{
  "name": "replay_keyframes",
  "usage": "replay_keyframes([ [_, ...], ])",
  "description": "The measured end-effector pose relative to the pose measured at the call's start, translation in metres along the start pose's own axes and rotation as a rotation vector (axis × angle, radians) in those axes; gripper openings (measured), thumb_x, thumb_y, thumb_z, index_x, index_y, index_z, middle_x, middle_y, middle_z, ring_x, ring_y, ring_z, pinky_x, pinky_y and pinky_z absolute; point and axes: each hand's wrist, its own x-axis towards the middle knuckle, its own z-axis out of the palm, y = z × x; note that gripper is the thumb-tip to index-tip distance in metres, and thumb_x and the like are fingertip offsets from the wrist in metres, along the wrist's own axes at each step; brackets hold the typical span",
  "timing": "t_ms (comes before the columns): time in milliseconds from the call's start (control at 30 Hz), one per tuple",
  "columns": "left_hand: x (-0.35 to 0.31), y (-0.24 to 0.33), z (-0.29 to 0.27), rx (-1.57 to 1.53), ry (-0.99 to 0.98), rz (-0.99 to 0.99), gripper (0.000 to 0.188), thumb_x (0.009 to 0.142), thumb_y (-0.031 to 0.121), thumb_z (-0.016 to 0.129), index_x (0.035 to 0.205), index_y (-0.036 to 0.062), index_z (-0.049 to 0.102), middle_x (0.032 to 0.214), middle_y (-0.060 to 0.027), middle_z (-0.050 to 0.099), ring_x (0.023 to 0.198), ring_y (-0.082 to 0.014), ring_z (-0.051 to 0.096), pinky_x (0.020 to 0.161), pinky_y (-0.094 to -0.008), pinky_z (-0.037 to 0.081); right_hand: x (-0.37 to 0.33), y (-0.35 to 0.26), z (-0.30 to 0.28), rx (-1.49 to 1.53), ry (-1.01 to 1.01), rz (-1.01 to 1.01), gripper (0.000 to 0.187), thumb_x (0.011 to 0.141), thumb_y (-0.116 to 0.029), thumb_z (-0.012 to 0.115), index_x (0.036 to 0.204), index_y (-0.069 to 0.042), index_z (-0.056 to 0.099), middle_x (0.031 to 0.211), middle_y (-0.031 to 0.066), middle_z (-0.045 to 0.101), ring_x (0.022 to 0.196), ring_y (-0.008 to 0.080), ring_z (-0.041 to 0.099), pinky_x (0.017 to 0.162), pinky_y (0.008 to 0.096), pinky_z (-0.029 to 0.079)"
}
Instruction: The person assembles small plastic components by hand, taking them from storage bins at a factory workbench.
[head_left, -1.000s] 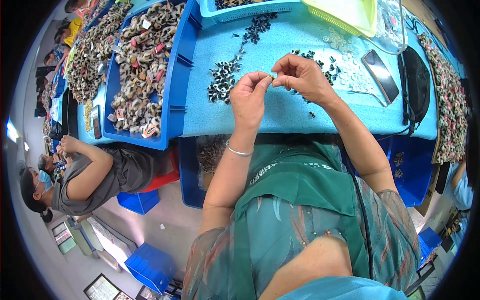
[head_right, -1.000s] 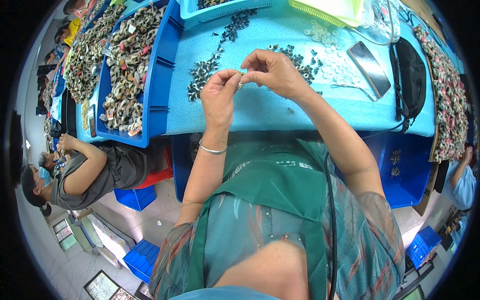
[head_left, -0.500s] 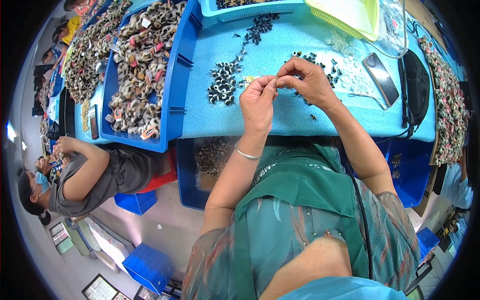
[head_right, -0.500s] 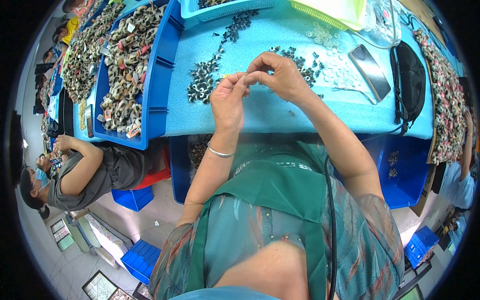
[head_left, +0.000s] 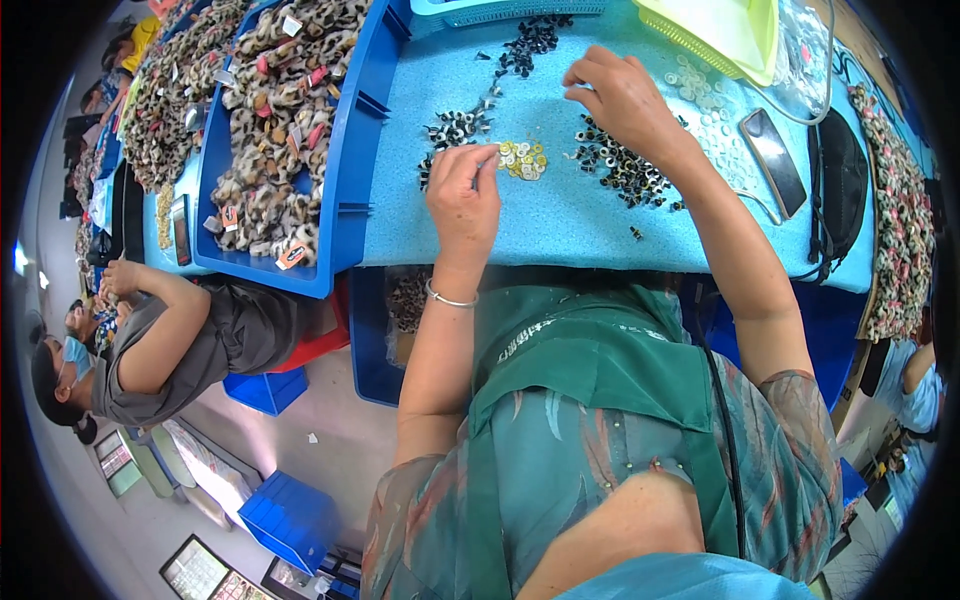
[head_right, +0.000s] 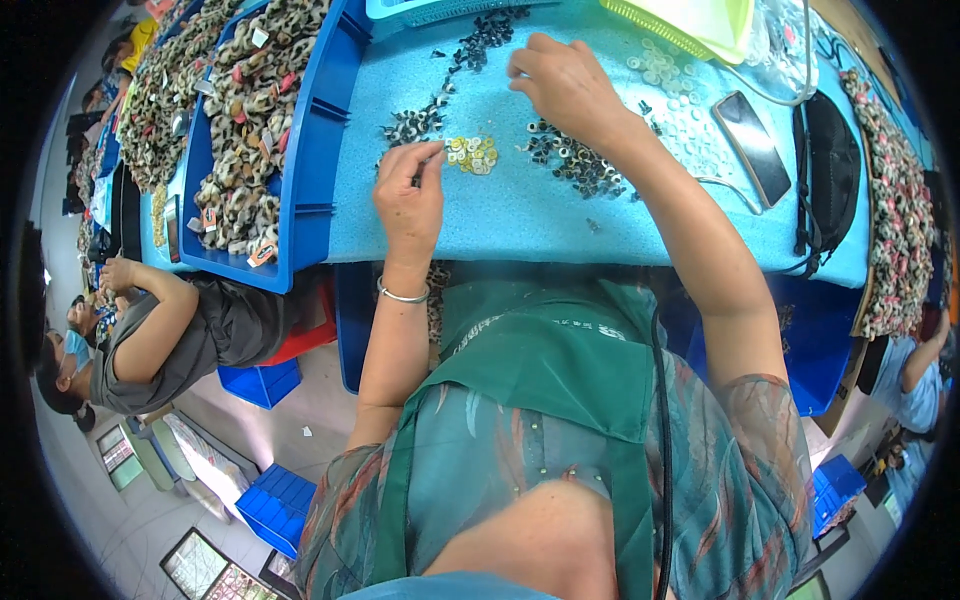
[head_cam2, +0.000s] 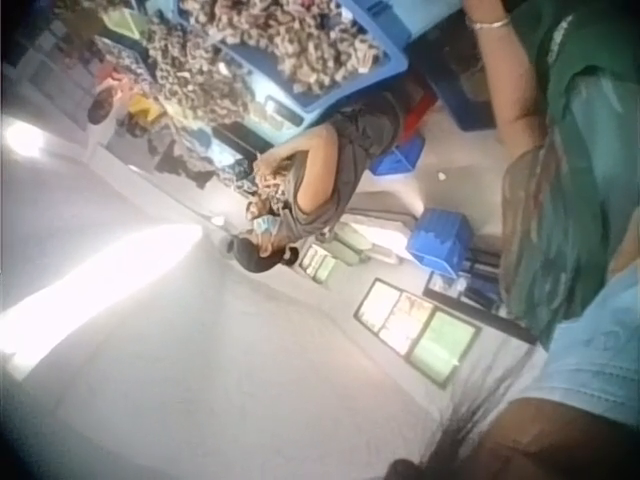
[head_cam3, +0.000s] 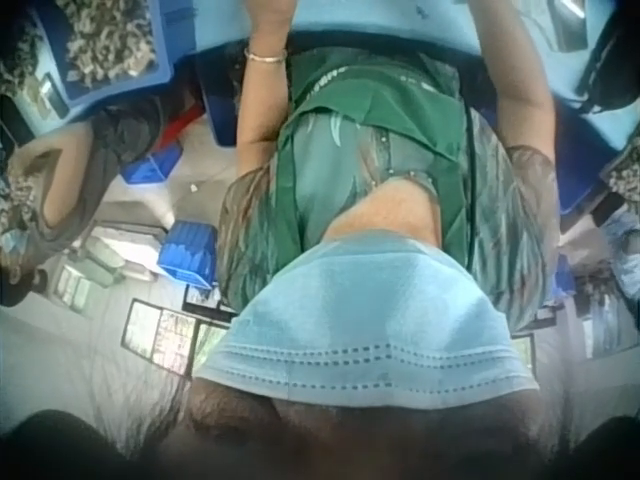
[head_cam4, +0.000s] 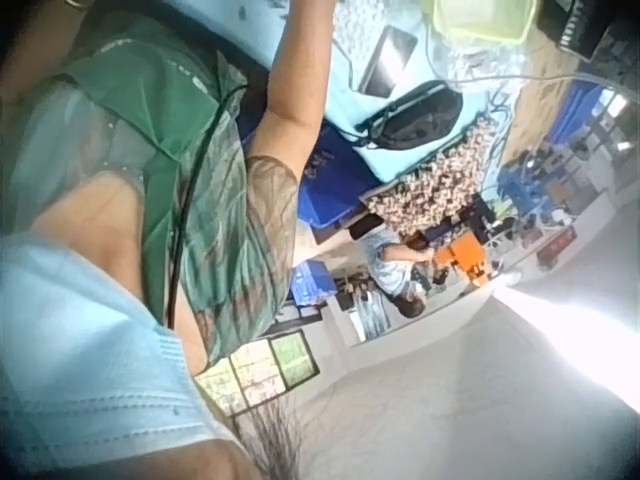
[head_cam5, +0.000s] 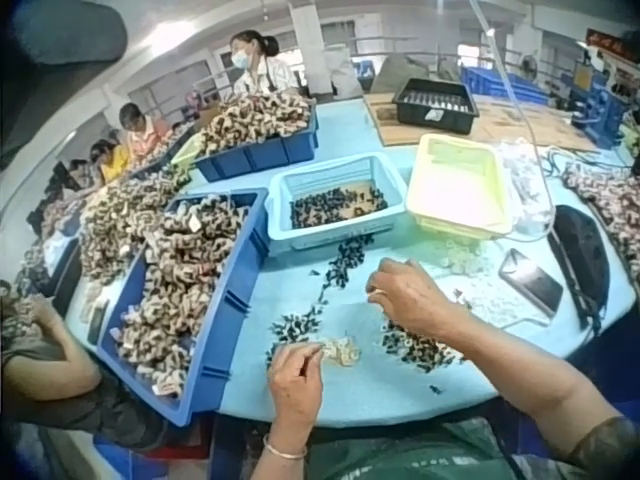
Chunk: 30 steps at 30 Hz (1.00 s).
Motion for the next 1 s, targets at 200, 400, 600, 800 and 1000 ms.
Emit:
replay_keyframes([
  [200,0.0,0.001,0.012,0.132,-0.039,0.169,0.009,0.074,0.002,0.069,0.081,0.0058,0.067,0.081,-0.0061,0.062,0.078,-0.0246,0.058,0.071,-0.0355,0.045,0.044,0.012,0.061,0.126,0.165,-0.008,0.013,0.081,-0.014,0.066,0.091,-0.005,0.064,0.088,0.0138,0.06,0.078,0.0367,0.059,0.07,0.0442,0.047],
  [400,0.005,-0.004,0.013,0.173,-0.107,0.162,0.009,0.073,0.006,0.071,0.081,0.0064,0.067,0.08,-0.0059,0.06,0.079,-0.0247,0.056,0.07,-0.037,0.044,0.042,0.009,0.06,0.071,0.069,-0.082,0.011,0.079,-0.011,0.066,0.084,-0.003,0.06,0.083,0.0146,0.06,0.076,0.0362,0.059,0.069,0.0439,0.047],
  [600,0.012,0.003,0.025,0.237,-0.154,0.233,0.011,0.071,0.006,0.073,0.08,0.0061,0.068,0.076,-0.0064,0.06,0.075,-0.0251,0.056,0.069,-0.0362,0.045,0.015,0.0,0.031,0.362,-0.059,0.064,0.01,0.081,-0.008,0.066,0.089,-0.002,0.062,0.082,0.0124,0.062,0.074,0.0261,0.061,0.069,0.0358,0.049],
  [800,0.018,0.007,0.033,0.36,-0.267,0.19,0.009,0.071,0.008,0.072,0.078,0.0054,0.068,0.077,-0.0085,0.06,0.078,-0.0269,0.057,0.07,-0.0389,0.045,-0.016,-0.016,0.001,0.442,-0.054,0.172,0.012,0.083,-0.009,0.067,0.093,-0.002,0.065,0.083,0.0065,0.065,0.075,0.0162,0.06,0.071,0.0302,0.05],
  [1000,0.027,0.009,0.031,0.188,-0.281,0.168,0.008,0.074,0.006,0.071,0.081,0.0036,0.069,0.073,-0.0081,0.061,0.073,-0.0216,0.059,0.067,-0.0339,0.047,-0.044,-0.028,-0.007,0.684,-0.087,0.246,0.01,0.083,-0.007,0.068,0.092,-0.003,0.065,0.083,0.0032,0.064,0.075,0.0114,0.058,0.07,0.0269,0.048],
])
